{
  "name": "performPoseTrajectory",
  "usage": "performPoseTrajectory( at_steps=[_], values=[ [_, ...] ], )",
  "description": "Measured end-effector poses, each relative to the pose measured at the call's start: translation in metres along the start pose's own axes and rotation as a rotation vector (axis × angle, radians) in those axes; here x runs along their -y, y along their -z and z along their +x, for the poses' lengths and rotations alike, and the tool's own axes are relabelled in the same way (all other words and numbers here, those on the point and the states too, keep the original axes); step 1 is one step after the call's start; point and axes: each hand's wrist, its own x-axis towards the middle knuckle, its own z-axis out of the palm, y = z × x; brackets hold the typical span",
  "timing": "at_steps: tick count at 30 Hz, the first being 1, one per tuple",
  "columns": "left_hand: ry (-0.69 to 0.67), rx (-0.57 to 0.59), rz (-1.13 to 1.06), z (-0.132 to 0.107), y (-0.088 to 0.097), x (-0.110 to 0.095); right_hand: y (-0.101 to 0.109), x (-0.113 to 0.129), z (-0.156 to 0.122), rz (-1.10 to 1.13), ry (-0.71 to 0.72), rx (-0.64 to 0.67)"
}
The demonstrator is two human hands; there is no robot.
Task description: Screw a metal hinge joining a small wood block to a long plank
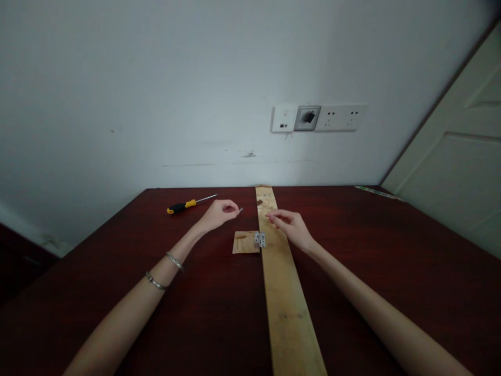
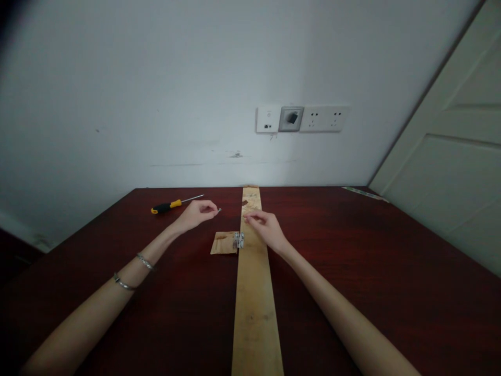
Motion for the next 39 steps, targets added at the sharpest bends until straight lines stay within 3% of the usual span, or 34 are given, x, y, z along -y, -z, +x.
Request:
performPoseTrajectory(
  at_steps=[6, 11, 14, 23, 39],
  values=[
    [-0.004, -0.011, -0.329, 0.003, -0.027, -0.043, -0.002, 0.023, -0.002, -0.034, 0.105, 0.018],
    [0.115, -0.080, -0.784, 0.000, -0.050, -0.052, 0.001, 0.032, -0.001, -0.010, 0.146, -0.039],
    [0.172, -0.101, -0.937, -0.002, -0.062, -0.053, -0.001, 0.033, -0.002, -0.003, 0.148, -0.040],
    [0.166, -0.181, -0.822, -0.006, -0.070, -0.055, -0.004, 0.037, -0.003, -0.030, 0.144, -0.063],
    [0.121, -0.146, -0.640, -0.006, -0.068, -0.048, -0.005, 0.036, -0.003, 0.005, 0.110, -0.090]
  ],
)
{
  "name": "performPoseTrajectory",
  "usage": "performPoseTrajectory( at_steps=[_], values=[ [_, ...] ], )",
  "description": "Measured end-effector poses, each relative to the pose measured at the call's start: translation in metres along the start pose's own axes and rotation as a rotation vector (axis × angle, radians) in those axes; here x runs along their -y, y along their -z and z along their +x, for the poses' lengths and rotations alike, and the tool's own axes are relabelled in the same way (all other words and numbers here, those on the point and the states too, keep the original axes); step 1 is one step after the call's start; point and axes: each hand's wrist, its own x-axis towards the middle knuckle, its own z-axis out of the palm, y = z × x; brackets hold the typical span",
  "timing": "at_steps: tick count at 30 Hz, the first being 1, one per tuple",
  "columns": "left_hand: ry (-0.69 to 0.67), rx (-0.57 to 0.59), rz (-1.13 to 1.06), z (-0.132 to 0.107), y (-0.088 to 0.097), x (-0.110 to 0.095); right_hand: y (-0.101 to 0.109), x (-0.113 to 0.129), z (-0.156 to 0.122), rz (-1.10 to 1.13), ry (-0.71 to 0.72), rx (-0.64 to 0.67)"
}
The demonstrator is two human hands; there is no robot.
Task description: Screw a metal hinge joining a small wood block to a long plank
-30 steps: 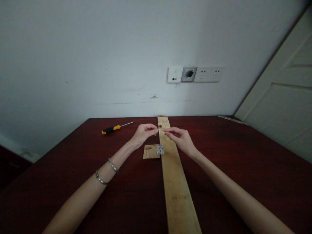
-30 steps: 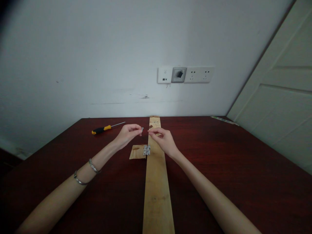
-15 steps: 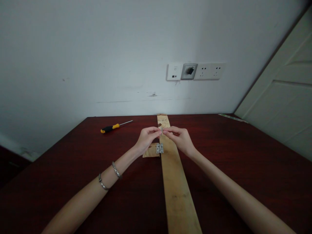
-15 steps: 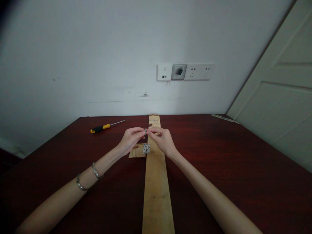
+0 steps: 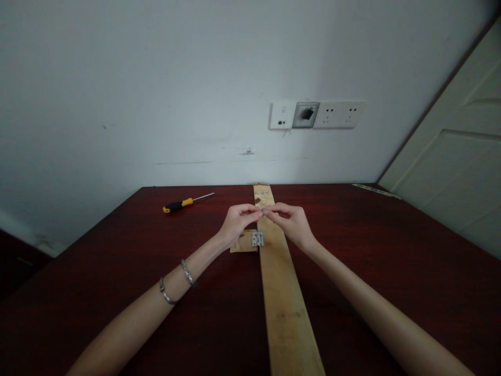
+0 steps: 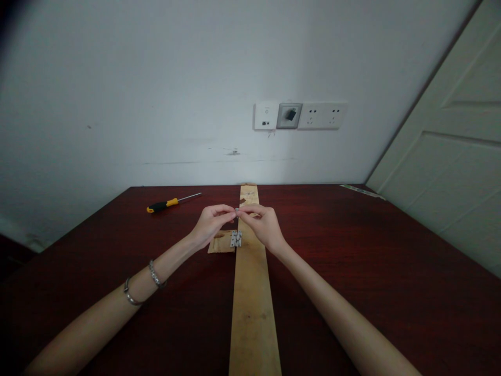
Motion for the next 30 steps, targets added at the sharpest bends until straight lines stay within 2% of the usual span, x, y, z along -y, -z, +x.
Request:
performPoseTrajectory(
  at_steps=[5, 8, 12, 14, 16, 19, 24, 30],
  values=[
    [-0.011, 0.028, 0.064, 0.000, 0.000, 0.000, -0.001, 0.000, 0.000, 0.015, -0.011, 0.015],
    [-0.049, 0.090, 0.193, 0.003, 0.007, -0.009, 0.000, -0.002, 0.000, 0.014, -0.030, 0.021],
    [-0.114, 0.267, 0.518, 0.010, 0.031, -0.024, 0.002, -0.008, 0.002, 0.016, -0.077, 0.020],
    [-0.095, 0.388, 0.658, 0.013, 0.046, -0.025, 0.002, -0.013, 0.002, 0.021, -0.100, 0.034],
    [-0.062, 0.499, 0.760, 0.013, 0.059, -0.021, 0.000, -0.018, 0.000, 0.020, -0.110, 0.051],
    [-0.013, 0.586, 0.955, 0.012, 0.071, -0.007, -0.004, -0.026, -0.003, 0.011, -0.119, 0.076],
    [0.018, 0.668, 1.095, 0.009, 0.070, 0.016, -0.010, -0.036, -0.010, -0.042, -0.098, 0.097],
    [-0.029, 0.681, 1.139, 0.004, 0.057, 0.024, -0.012, -0.039, -0.015, -0.047, -0.074, 0.081]
  ],
)
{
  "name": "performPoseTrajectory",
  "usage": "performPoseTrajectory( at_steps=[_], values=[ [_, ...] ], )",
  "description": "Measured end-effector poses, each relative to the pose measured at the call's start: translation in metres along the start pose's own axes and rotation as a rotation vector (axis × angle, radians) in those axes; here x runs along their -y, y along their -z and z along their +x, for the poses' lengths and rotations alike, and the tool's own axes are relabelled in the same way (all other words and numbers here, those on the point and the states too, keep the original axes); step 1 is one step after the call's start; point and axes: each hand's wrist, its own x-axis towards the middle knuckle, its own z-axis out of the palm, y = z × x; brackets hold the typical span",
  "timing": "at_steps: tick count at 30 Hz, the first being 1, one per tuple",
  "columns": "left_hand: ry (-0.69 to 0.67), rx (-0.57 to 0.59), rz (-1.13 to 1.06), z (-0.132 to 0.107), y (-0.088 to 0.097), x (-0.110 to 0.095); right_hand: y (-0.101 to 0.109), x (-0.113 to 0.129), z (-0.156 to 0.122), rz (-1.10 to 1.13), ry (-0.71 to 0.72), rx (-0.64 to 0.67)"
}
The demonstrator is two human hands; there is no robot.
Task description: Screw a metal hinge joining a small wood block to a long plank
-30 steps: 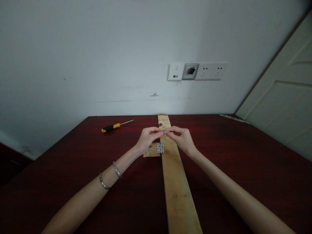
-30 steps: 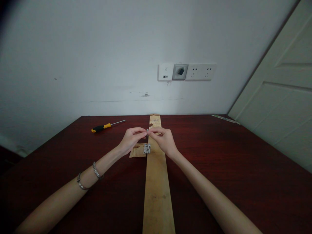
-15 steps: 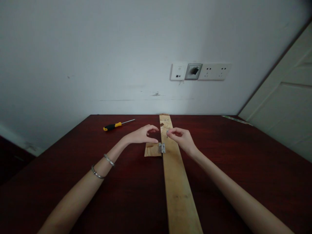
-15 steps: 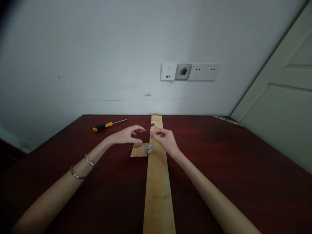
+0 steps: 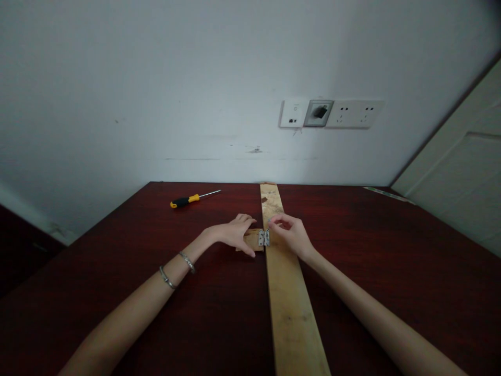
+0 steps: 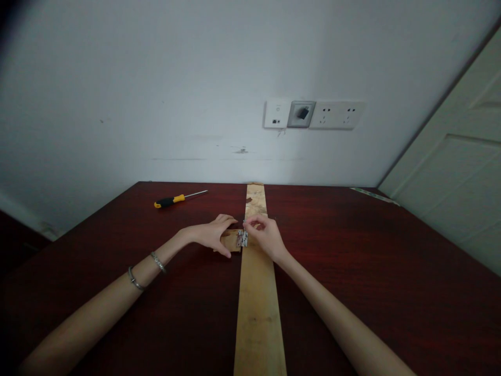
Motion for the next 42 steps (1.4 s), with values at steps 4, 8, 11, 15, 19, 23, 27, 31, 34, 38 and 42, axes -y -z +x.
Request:
performPoseTrajectory(
  at_steps=[4, 8, 11, 15, 19, 23, 27, 31, 34, 38, 42],
  values=[
    [-0.032, -0.017, 0.046, 0.001, -0.004, -0.004, -0.001, 0.001, -0.001, -0.035, -0.004, 0.058],
    [-0.059, -0.049, 0.041, 0.001, -0.008, -0.002, -0.001, 0.002, -0.003, -0.077, -0.005, 0.132],
    [-0.074, -0.055, 0.031, 0.002, -0.009, 0.000, -0.002, 0.000, -0.005, -0.079, -0.020, 0.152],
    [-0.079, -0.060, 0.027, 0.002, -0.008, 0.000, -0.005, -0.003, -0.007, -0.086, -0.061, 0.170],
    [-0.071, -0.049, 0.038, 0.002, -0.006, -0.004, -0.007, -0.003, -0.008, -0.092, 0.030, 0.182],
    [-0.066, -0.044, 0.046, 0.001, -0.005, -0.006, -0.007, -0.004, -0.008, -0.167, 0.120, 0.185],
    [-0.062, -0.043, 0.038, 0.001, -0.004, -0.006, -0.007, -0.008, -0.008, -0.189, 0.112, 0.190],
    [-0.071, -0.039, 0.037, 0.001, -0.004, -0.004, -0.008, -0.009, -0.009, -0.189, 0.102, 0.200],
    [-0.071, -0.028, 0.049, 0.002, -0.004, -0.003, -0.007, -0.008, -0.009, -0.198, 0.106, 0.207],
    [-0.073, -0.019, 0.080, 0.002, -0.003, -0.003, -0.007, -0.010, -0.009, -0.220, 0.103, 0.216],
    [-0.058, -0.002, 0.095, 0.002, -0.001, -0.004, -0.007, -0.011, -0.009, -0.212, 0.103, 0.225]
  ],
)
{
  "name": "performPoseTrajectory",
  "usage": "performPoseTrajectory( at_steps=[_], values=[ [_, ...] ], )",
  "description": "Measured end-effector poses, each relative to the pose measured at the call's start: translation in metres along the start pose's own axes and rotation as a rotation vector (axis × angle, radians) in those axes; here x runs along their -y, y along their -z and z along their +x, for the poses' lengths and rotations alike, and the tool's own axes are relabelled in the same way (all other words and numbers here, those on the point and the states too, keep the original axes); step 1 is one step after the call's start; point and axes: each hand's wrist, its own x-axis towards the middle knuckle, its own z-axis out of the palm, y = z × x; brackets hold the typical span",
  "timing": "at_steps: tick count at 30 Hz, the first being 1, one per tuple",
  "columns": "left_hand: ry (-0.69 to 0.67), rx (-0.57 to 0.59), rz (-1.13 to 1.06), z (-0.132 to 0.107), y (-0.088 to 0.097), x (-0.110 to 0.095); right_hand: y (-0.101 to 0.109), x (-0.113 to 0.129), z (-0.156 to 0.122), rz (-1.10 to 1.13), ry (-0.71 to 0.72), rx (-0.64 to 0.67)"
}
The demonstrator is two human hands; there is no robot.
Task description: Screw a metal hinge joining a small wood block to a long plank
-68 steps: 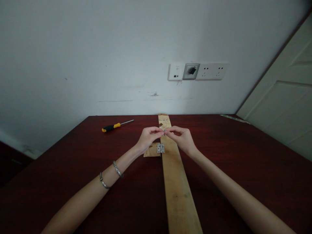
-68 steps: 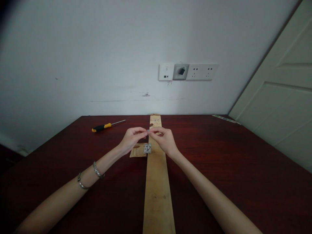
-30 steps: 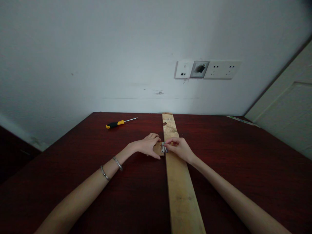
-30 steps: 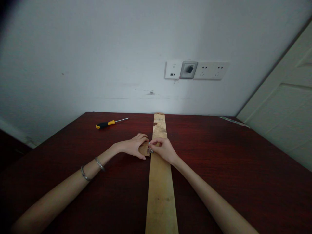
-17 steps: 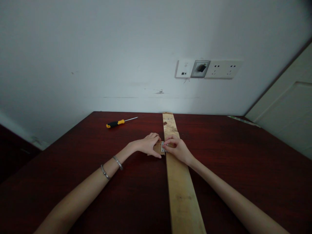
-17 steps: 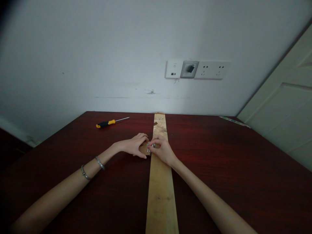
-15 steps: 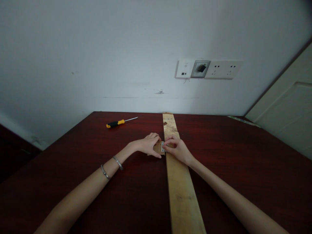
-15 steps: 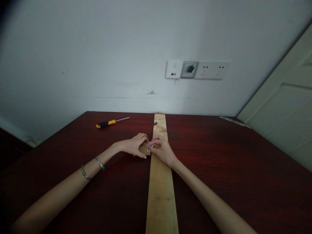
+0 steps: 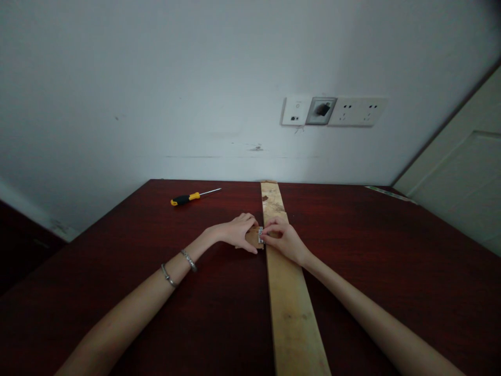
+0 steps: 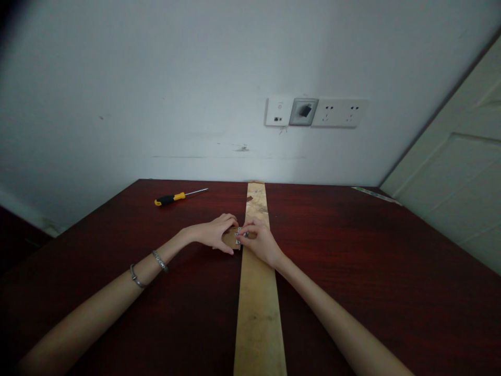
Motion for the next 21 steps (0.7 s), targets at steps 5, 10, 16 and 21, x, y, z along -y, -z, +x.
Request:
performPoseTrajectory(
  at_steps=[5, 10, 16, 21],
  values=[
    [0.002, 0.010, -0.007, 0.0001, 0.0022, -0.0017, -0.0001, 0.0007, 0.0001, 0.005, 0.013, 0.000],
    [0.006, 0.007, -0.023, -0.0009, 0.0024, -0.0027, 0.0003, 0.0008, -0.0011, -0.008, 0.014, 0.001],
    [-0.002, -0.001, -0.078, -0.0017, 0.0017, -0.0020, 0.0000, 0.0014, -0.0021, -0.038, 0.023, 0.009],
    [0.013, 0.009, -0.092, -0.0016, 0.0012, -0.0017, -0.0001, 0.0008, -0.0022, -0.061, 0.042, 0.020]
  ],
)
